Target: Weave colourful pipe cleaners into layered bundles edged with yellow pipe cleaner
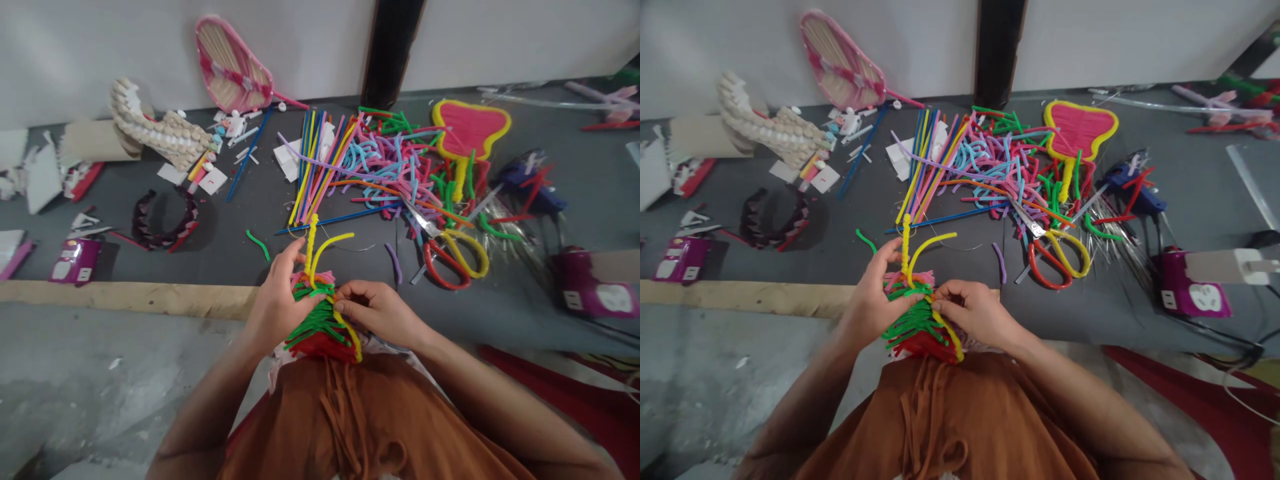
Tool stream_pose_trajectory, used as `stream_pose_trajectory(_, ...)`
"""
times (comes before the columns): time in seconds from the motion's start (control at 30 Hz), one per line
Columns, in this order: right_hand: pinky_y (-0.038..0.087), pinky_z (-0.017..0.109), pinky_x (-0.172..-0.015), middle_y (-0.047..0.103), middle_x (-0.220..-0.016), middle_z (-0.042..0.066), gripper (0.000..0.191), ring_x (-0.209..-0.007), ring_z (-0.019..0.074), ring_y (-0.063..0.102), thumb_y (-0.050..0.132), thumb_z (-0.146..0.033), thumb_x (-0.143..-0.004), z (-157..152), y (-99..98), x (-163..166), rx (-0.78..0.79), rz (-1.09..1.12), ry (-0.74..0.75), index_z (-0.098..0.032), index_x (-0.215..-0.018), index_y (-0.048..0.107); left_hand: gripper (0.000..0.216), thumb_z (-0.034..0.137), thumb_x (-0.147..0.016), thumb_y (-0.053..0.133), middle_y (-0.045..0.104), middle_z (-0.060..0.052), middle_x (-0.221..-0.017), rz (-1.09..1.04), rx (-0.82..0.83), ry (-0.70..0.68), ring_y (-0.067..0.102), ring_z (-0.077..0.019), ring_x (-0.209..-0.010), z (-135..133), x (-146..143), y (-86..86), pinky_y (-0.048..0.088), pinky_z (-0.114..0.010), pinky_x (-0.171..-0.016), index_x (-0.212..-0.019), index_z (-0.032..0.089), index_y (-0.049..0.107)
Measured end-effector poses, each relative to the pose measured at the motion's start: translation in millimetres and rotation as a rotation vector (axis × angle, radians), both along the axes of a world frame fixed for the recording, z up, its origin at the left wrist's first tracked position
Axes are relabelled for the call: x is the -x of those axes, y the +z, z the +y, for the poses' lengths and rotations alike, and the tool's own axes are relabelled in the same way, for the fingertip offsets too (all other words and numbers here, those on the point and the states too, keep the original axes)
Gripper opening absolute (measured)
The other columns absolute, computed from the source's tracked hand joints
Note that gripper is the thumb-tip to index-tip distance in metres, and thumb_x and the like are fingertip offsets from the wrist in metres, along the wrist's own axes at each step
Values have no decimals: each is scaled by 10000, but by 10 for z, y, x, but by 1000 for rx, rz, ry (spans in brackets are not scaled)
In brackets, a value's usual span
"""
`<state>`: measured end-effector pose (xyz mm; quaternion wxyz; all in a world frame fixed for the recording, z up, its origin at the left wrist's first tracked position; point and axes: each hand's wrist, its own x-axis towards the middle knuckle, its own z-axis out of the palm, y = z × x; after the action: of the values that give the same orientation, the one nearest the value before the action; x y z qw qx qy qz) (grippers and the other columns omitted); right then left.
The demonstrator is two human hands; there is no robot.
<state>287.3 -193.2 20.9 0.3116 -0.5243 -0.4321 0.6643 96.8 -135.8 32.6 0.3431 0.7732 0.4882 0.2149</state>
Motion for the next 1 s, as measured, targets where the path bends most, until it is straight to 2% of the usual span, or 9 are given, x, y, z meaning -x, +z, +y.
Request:
stream_pose_trajectory(0.17,346,193,-487,505,-613,-45,192,-520,77,417,519,-334,-878,-33,9,-27,-35,-91,29,-178,-815,610,877,199,-741,716,512,-64,-1138,171,-44,-36,586,-203,-975,26,-61,55,547,-332,-788,-1460,290,222)
stream_pose_trajectory(0.37,344,189,-452,496,-623,-56,214,-472,66,414,499,-380,-888,-38,-67,-46,33,39,-53,-193,-946,585,902,212,-734,738,498,-67,-1104,197,-199,7,581,-187,-919,-47,-107,-45,547,-325,-788,-1465,262,212)
stream_pose_trajectory(0.57,249,176,-401,423,-552,-80,340,-428,43,314,556,-484,-853,1,-54,-16,126,172,-48,-166,-965,600,847,183,-739,721,493,-108,-1176,148,-272,55,549,-234,-1088,-113,-125,-76,532,-377,-896,-1446,227,257)
stream_pose_trajectory(0.73,213,176,-384,438,-506,-81,407,-411,40,304,564,-556,-826,-5,-81,-30,182,163,-22,-156,-893,602,850,149,-717,710,480,-136,-1240,108,-239,120,522,-254,-1157,-157,-124,-73,513,-401,-944,-1444,199,271)
stream_pose_trajectory(0.87,203,167,-389,411,-487,-93,407,-415,31,304,630,-550,-779,5,-94,-53,218,194,3,-147,-834,614,863,133,-706,690,471,-143,-1262,83,-210,114,505,-263,-1188,-176,-123,-75,488,-419,-985,-1451,190,259)
stream_pose_trajectory(1.0,228,159,-366,477,-471,-87,409,-380,22,326,696,-535,-728,27,-100,-69,288,228,30,-145,-822,614,834,161,-730,675,450,-146,-1298,57,-193,80,463,-283,-1242,-186,-106,-74,464,-445,-1012,-1452,205,259)
